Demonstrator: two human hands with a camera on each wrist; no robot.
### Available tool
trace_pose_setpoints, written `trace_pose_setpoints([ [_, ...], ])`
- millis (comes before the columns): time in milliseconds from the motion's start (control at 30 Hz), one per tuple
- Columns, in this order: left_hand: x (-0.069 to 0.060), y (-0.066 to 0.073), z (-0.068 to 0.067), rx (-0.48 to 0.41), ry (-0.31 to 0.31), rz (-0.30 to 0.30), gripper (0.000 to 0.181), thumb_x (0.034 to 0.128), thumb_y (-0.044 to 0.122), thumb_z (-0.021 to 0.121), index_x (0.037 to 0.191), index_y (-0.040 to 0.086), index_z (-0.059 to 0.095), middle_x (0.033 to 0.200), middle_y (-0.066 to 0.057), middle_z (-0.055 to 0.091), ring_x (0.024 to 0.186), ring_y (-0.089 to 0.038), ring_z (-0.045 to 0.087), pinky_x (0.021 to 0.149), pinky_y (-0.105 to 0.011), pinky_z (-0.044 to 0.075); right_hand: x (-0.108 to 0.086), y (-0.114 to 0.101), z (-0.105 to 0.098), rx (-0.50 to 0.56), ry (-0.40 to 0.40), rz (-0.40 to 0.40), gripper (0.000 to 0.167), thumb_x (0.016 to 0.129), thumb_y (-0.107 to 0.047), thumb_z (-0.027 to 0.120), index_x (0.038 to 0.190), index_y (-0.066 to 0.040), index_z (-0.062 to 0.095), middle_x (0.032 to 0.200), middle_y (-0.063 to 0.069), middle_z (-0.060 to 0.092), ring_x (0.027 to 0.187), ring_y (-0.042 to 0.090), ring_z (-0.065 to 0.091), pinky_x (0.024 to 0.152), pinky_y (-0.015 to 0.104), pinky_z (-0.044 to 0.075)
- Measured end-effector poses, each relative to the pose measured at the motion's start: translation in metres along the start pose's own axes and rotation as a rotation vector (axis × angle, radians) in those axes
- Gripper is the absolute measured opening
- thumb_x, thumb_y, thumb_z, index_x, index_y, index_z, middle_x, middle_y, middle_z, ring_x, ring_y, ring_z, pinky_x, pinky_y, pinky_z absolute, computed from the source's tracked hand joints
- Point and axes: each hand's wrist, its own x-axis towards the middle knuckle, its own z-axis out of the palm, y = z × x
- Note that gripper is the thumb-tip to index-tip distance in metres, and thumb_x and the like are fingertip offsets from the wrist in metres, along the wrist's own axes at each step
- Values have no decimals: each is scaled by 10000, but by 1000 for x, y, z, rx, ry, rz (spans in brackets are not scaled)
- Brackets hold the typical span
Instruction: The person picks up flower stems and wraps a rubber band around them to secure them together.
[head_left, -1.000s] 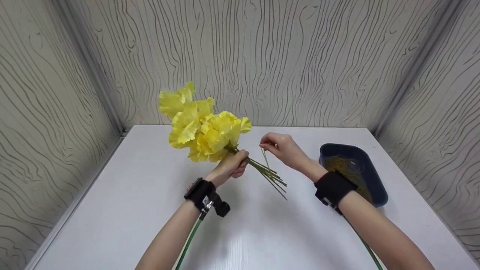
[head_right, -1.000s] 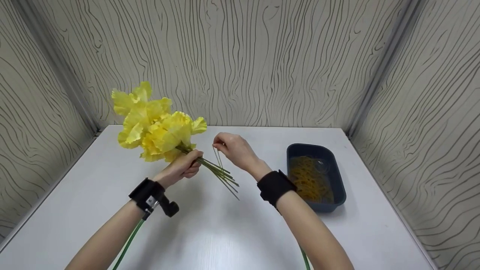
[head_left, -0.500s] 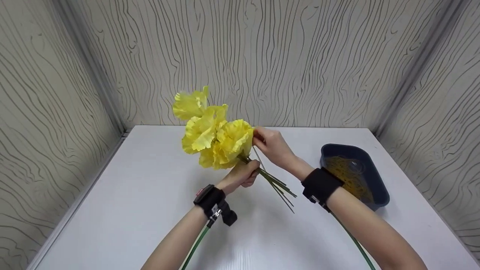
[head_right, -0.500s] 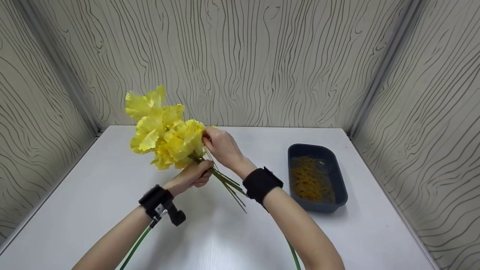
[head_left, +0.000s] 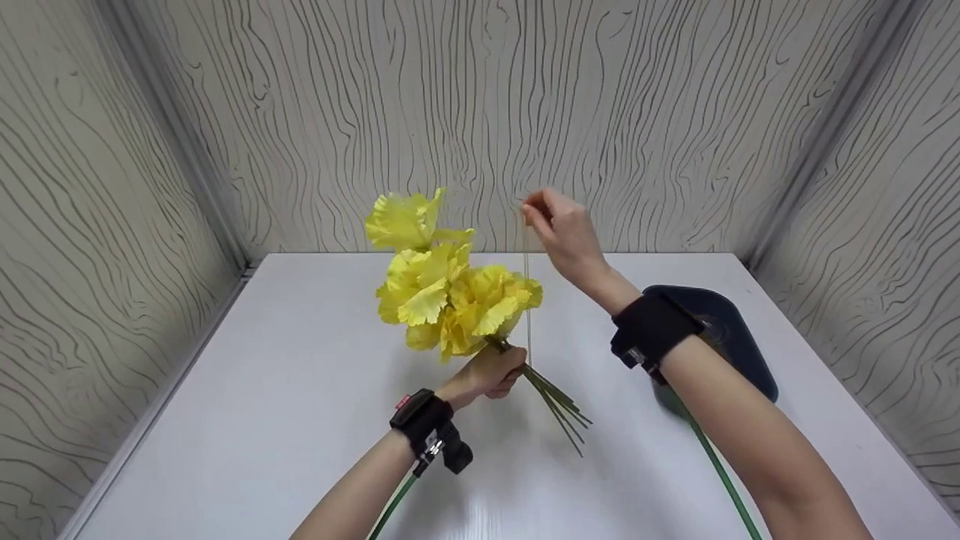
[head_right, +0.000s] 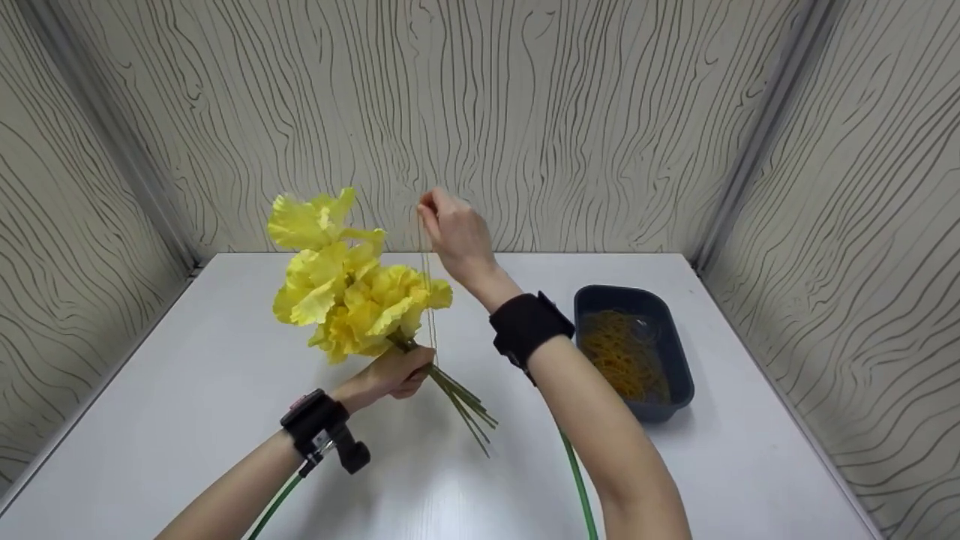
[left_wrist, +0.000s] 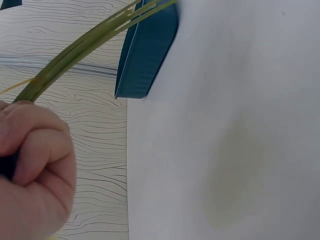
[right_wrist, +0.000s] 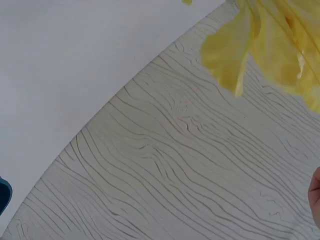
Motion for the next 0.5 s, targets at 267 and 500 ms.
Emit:
trace_pose_setpoints([
  [267,-23,30,-3,-105,-224,182,377,926,170,402,575,64,310,498,-18,213,391,-117,166,377,-245,132,-21,37,-14,-194,-75,117,169,959,-144,441,915,-8,532,687,37,488,564,159,440,488,295,353],
  [500,-27,67,-2,-193,-231,280,402,947,243,388,578,97,329,472,18,248,370,-86,197,363,-214,159,-52,47,6,-326,-233,131,203,957,-181,432,790,-89,501,581,-13,413,459,159,371,408,330,328],
])
